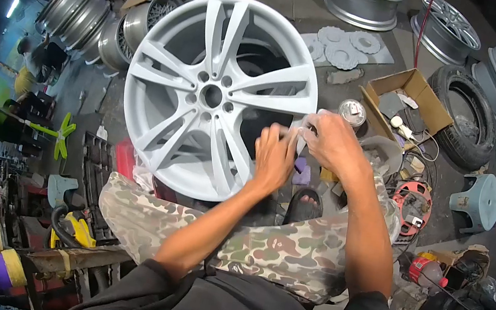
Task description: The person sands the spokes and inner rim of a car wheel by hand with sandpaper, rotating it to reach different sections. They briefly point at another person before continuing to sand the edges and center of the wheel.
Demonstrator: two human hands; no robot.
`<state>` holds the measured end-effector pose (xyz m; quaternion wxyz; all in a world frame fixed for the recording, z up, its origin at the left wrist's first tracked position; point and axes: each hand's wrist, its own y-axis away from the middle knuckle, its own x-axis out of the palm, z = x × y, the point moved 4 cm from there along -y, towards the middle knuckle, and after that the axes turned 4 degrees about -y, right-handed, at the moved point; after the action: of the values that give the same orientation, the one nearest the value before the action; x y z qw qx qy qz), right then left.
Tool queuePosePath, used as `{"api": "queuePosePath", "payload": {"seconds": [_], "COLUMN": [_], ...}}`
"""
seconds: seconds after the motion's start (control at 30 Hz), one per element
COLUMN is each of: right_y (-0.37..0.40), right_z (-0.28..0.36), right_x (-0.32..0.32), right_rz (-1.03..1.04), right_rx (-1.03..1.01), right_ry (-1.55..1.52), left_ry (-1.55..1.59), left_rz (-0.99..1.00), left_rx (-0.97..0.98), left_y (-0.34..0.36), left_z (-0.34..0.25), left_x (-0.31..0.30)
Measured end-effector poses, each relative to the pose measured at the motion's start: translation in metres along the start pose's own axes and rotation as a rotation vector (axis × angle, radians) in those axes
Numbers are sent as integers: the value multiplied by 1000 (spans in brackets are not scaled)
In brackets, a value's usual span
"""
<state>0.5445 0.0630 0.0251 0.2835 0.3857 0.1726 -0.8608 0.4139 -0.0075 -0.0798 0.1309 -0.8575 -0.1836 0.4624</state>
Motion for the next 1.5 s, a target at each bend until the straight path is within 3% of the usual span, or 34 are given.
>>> {"api": "queuePosePath", "payload": {"seconds": [0.1,0.33,0.4,0.53,0.7,0.93,1.1,1.2,1.37,1.5], "right_y": [-1,-2,0,7,8,8,2,7,16,14], "right_z": [1,-6,-15,-7,-11,-15,-9,-16,-25,-16], "right_x": [-7,-13,-16,-27,-18,-25,-14,-18,-33,-29], "right_rz": [-34,-53,-76,-137,-105,-112,-45,-71,-206,-101], "right_rx": [21,-9,50,72,46,99,39,117,72,145], "right_ry": [23,-26,-3,-42,-62,-22,-47,-42,-15,-44], "left_ry": [40,120,102,40,89,47,-69,-63,-160,-210], "left_rz": [105,8,98,91,-79,94,-65,-54,43,-29], "left_rx": [-89,-105,-56,42,119,108,264,261,354,425], "left_y": [36,-11,22,58,-7,62,2,-1,64,13], "left_z": [9,-5,6,9,-8,2,-15,-16,8,-10], "left_x": [-6,14,-2,-27,4,-29,2,4,-21,-6]}}
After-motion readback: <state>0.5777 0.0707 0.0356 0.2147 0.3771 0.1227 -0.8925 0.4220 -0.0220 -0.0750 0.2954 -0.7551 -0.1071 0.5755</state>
